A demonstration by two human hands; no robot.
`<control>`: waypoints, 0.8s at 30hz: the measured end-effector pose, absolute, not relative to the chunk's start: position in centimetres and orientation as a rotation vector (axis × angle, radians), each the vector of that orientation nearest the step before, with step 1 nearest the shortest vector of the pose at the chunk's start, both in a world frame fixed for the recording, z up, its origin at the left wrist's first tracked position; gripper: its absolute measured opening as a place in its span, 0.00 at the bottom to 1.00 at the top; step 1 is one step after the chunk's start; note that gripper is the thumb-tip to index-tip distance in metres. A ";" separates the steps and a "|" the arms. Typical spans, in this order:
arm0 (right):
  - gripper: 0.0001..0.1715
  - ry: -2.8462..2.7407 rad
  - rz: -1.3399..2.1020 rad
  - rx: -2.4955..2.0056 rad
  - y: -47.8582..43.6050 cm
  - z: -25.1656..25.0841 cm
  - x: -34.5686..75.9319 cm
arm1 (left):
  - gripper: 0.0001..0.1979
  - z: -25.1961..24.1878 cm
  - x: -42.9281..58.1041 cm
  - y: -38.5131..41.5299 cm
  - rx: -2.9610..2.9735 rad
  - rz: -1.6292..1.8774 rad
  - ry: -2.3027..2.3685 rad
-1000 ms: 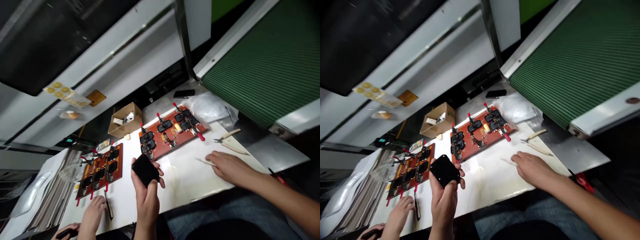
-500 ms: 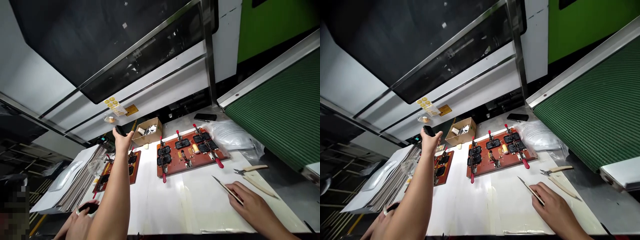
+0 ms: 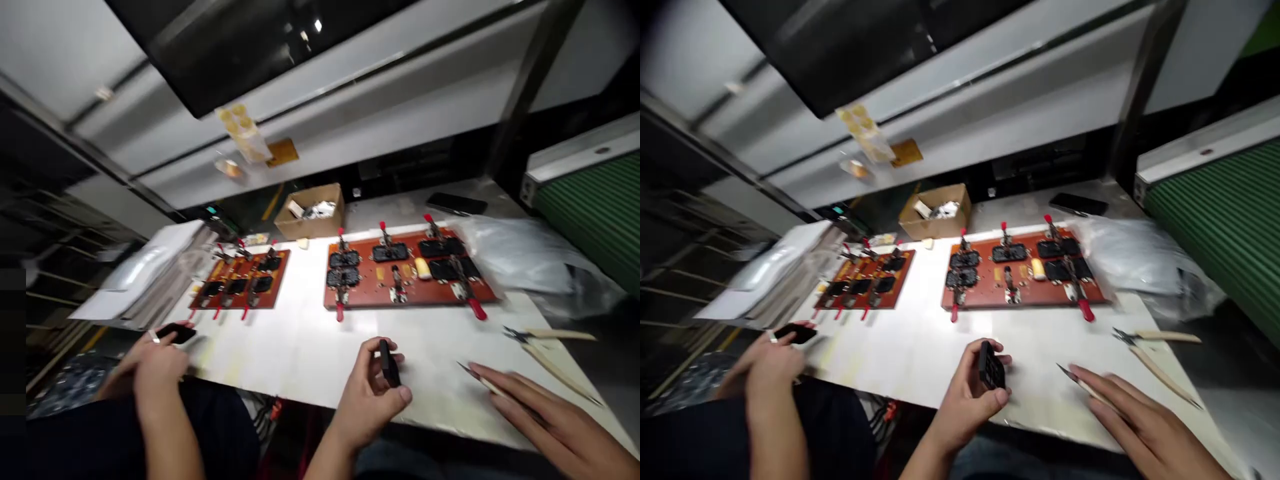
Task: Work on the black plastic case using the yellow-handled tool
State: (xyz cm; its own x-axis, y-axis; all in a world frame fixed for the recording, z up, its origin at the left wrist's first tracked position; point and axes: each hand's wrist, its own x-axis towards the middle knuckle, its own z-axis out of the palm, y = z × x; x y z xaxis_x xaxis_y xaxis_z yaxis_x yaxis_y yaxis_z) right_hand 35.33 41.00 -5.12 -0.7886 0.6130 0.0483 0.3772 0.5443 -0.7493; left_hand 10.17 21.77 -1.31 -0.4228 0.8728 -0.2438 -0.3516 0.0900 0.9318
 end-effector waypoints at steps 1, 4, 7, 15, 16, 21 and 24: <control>0.24 -2.540 1.114 -0.746 40.7 -3.5 34.9 | 0.35 -1.6 10.7 21.3 0.566 1.501 1.342; 0.23 -2.627 1.171 -0.554 39.8 0.7 32.5 | 0.32 -1.6 10.4 20.9 0.626 1.445 1.313; 0.26 -2.648 1.220 -0.300 38.4 2.9 30.0 | 0.30 -1.6 9.6 21.1 0.686 1.435 1.319; 0.27 -2.731 1.222 -0.162 36.5 3.6 27.2 | 0.29 -1.7 9.4 20.7 0.671 1.431 1.329; 0.27 -2.744 1.223 -0.167 36.5 3.5 27.1 | 0.29 -1.8 9.4 20.7 0.668 1.436 1.323; 0.27 -2.726 1.273 -0.156 36.6 3.3 27.1 | 0.28 -2.0 9.4 20.7 0.694 1.445 1.352; 0.27 -2.718 1.272 -0.165 36.6 3.3 27.2 | 0.29 -1.8 9.4 20.9 0.690 1.401 1.348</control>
